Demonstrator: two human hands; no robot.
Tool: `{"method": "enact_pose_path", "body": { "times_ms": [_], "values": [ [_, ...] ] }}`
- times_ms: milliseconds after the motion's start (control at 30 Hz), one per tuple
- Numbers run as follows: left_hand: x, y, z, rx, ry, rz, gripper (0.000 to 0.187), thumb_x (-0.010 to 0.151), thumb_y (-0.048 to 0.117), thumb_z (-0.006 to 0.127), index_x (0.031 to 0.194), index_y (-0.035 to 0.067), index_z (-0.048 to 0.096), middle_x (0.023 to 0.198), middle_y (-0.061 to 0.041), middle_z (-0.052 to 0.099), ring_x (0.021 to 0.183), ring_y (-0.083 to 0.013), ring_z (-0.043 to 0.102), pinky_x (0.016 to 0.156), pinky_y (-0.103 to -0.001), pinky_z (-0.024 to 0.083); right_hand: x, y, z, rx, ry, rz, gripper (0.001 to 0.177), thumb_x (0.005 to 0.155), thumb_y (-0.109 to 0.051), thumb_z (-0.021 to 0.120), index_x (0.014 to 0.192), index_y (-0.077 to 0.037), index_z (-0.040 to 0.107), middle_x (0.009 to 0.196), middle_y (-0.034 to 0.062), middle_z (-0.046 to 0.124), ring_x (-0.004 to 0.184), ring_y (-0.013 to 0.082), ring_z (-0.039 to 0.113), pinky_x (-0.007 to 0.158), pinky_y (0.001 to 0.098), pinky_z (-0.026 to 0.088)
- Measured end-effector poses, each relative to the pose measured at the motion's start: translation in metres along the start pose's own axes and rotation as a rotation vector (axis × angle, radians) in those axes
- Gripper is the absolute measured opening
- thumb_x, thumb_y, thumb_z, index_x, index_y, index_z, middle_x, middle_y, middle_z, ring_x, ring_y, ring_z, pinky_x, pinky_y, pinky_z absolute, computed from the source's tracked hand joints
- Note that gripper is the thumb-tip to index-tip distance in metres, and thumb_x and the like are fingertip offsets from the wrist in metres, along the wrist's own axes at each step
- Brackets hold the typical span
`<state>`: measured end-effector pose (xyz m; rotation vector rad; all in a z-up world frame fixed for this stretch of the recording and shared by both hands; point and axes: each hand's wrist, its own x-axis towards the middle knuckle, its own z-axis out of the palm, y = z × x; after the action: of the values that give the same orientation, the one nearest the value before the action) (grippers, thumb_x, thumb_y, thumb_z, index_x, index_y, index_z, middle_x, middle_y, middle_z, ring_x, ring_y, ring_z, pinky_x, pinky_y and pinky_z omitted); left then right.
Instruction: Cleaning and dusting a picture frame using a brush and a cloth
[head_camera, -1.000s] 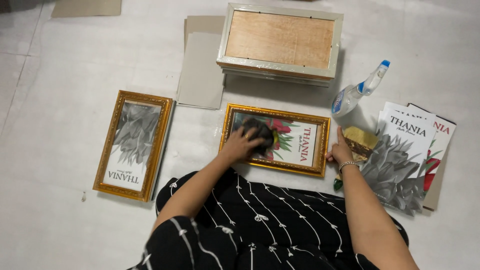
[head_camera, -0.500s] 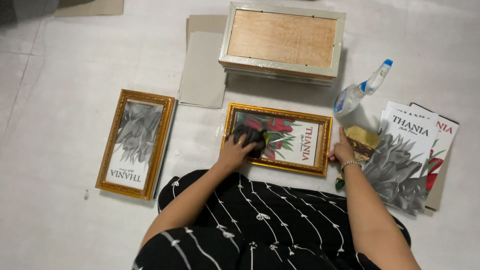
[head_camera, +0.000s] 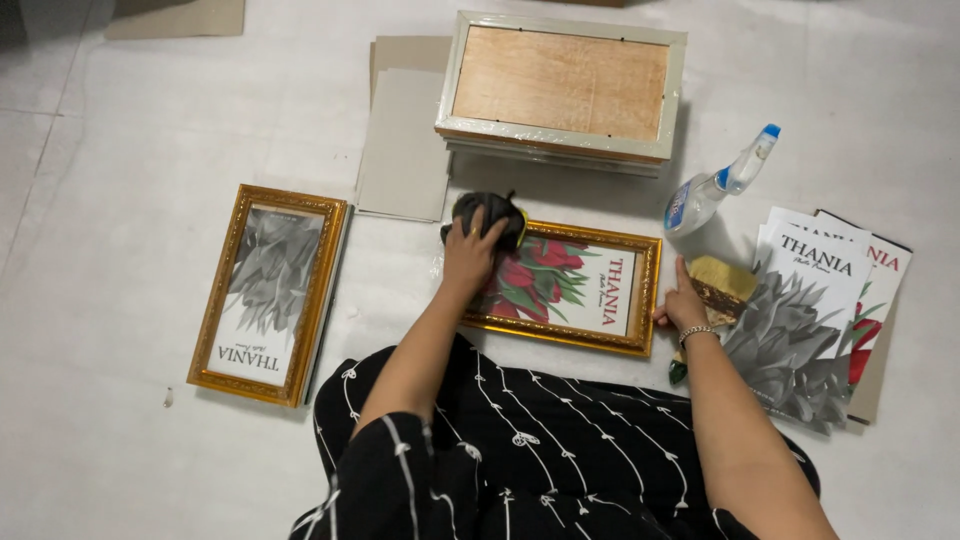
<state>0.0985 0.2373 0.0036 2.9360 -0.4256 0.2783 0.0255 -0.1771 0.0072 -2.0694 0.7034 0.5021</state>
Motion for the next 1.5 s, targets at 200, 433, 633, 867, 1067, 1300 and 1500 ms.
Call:
{"method": "enact_pose_path", "body": {
  "times_ms": [200,433,633,867,1067,1300,1500],
  "values": [
    [0.020,0.000,-0.002,-0.011,-0.215,-0.112,0.052,0.096,0.032,0.052,0.146,0.046,0.044,0.149,-0.010,0.043,0.132,-0.0546,0.040,0.094,-0.055,0.054,0.000,-0.002,0.000,-0.002,0.006,0.017,0.069,0.105,-0.009,0.037,0.166,-0.033,0.015,0.072,0.0222,0.072,0.063,0.0314,0.073,0.061,0.0336,0.059],
    [-0.072,-0.002,-0.034,0.028,-0.191,0.095,0.047,0.094,0.025,0.054,0.138,0.040,0.055,0.144,-0.015,0.052,0.126,-0.0573,0.048,0.081,-0.053,0.061,-0.004,-0.005,0.001,0.020,0.020,0.006,0.067,0.106,-0.009,0.037,0.165,-0.033,0.017,0.072,0.0224,0.072,0.063,0.0314,0.072,0.061,0.0345,0.059],
    [-0.129,-0.019,-0.063,0.018,-0.217,0.231,0.043,0.091,0.028,0.054,0.133,0.034,0.057,0.140,-0.015,0.056,0.136,-0.0419,0.047,0.110,-0.054,0.039,-0.007,-0.001,0.002,-0.014,0.031,-0.024,0.066,0.107,-0.008,0.035,0.166,-0.029,0.015,0.074,0.0236,0.072,0.062,0.0326,0.072,0.062,0.0354,0.059],
    [-0.127,-0.036,-0.062,-0.097,-0.475,-0.101,0.058,0.087,0.026,0.064,0.141,0.038,0.045,0.154,-0.016,0.036,0.137,-0.0476,0.040,0.113,-0.054,0.037,0.007,0.026,0.010,-0.080,0.036,-0.052,0.075,0.099,-0.008,0.045,0.166,-0.030,0.020,0.099,0.0254,0.070,0.071,0.0302,0.072,0.069,0.0386,0.058],
    [-0.138,-0.071,-0.041,-0.106,-0.268,-0.323,0.057,0.084,0.019,0.069,0.135,0.037,0.050,0.141,-0.013,0.049,0.124,-0.0451,0.053,0.106,-0.050,0.044,-0.085,-0.024,0.023,-0.149,0.077,-0.105,0.061,0.102,-0.009,0.039,0.162,-0.023,0.036,0.138,0.0341,0.056,0.129,0.0453,0.055,0.108,0.0522,0.045],
    [-0.137,-0.079,-0.047,-0.052,-0.056,-0.836,0.057,0.090,0.022,0.073,0.142,0.027,0.049,0.159,-0.016,0.029,0.139,-0.0555,0.027,0.100,-0.065,0.045,-0.086,0.017,0.048,-0.205,0.314,-0.059,0.046,0.102,-0.027,0.050,0.146,-0.021,0.061,0.124,0.0240,0.060,0.125,0.0410,0.057,0.106,0.0456,0.046],
    [-0.118,-0.023,-0.076,0.091,0.152,-0.418,0.064,0.075,0.024,0.081,0.136,0.019,0.065,0.130,-0.017,0.057,0.132,-0.0387,0.044,0.103,-0.052,0.040,-0.014,0.071,0.069,-0.310,0.361,0.005,0.052,0.093,-0.042,0.061,0.139,-0.020,0.066,0.121,0.0164,0.061,0.115,0.0398,0.064,0.097,0.0486,0.051]
  ]
}}
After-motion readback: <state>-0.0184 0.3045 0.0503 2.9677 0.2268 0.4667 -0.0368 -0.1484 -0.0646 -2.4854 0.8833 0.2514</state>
